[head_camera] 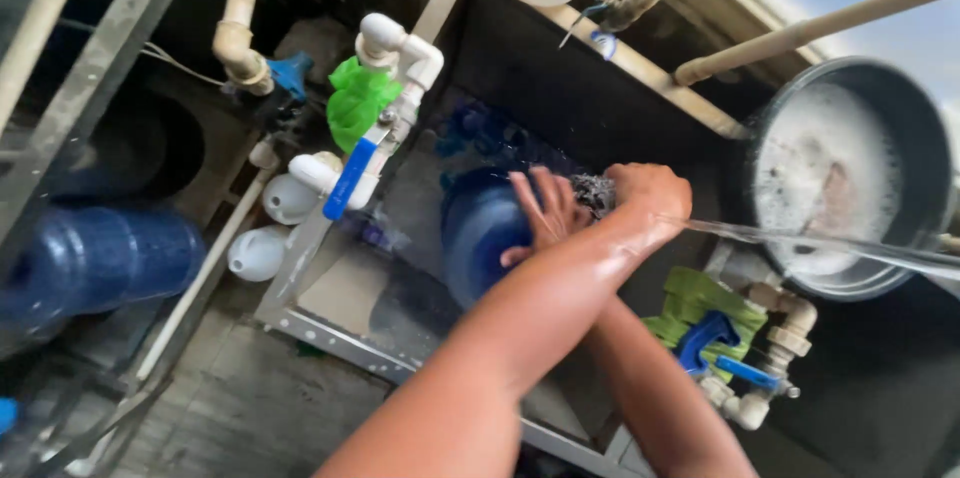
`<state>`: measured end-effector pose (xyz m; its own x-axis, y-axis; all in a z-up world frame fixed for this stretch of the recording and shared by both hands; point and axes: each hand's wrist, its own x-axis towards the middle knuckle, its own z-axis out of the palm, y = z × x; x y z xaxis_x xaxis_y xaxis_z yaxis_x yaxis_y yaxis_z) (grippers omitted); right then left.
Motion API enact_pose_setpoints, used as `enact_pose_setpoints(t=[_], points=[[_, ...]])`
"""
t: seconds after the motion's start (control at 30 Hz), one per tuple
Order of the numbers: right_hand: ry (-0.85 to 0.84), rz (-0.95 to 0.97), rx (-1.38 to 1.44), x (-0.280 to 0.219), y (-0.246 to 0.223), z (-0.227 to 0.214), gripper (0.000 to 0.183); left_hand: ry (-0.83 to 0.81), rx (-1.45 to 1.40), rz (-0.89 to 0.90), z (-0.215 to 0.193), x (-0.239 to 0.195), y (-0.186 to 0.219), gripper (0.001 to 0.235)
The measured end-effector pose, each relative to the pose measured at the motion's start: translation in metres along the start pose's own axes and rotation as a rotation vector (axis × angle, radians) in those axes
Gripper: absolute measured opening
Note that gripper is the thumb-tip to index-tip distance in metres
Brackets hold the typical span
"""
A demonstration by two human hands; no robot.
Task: Washing and rinsing large plastic water jugs at a cleaning station.
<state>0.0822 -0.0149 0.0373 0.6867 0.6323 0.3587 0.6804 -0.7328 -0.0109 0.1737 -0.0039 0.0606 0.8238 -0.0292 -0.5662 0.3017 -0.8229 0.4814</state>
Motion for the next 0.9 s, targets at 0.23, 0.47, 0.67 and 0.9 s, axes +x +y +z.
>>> enact_pose_setpoints(t=[0.23,0.47,0.67,0.9], points=[[-0.691,0.882,0.264,-0.049,0.102,0.099,0.083,0.515,-0.047,0.094,-0.059,-0.128,-0.1,0.026],[-0.54,0.16,0.153,-0.02,0.037,0.039,0.137,1.073,-0.14,0.179,-0.121,-0.241,-0.17,0.018],[-0.553,0.689,0.171,-0.039,0.061,0.051,0.142,0.958,-0.021,-0.068,-0.118,-0.267,-0.226,0.04],[-0.481,0.408,0.173,-0.04,0.035,0.072,0.135,0.732,-0.012,-0.045,-0.114,-0.277,-0.236,0.038]])
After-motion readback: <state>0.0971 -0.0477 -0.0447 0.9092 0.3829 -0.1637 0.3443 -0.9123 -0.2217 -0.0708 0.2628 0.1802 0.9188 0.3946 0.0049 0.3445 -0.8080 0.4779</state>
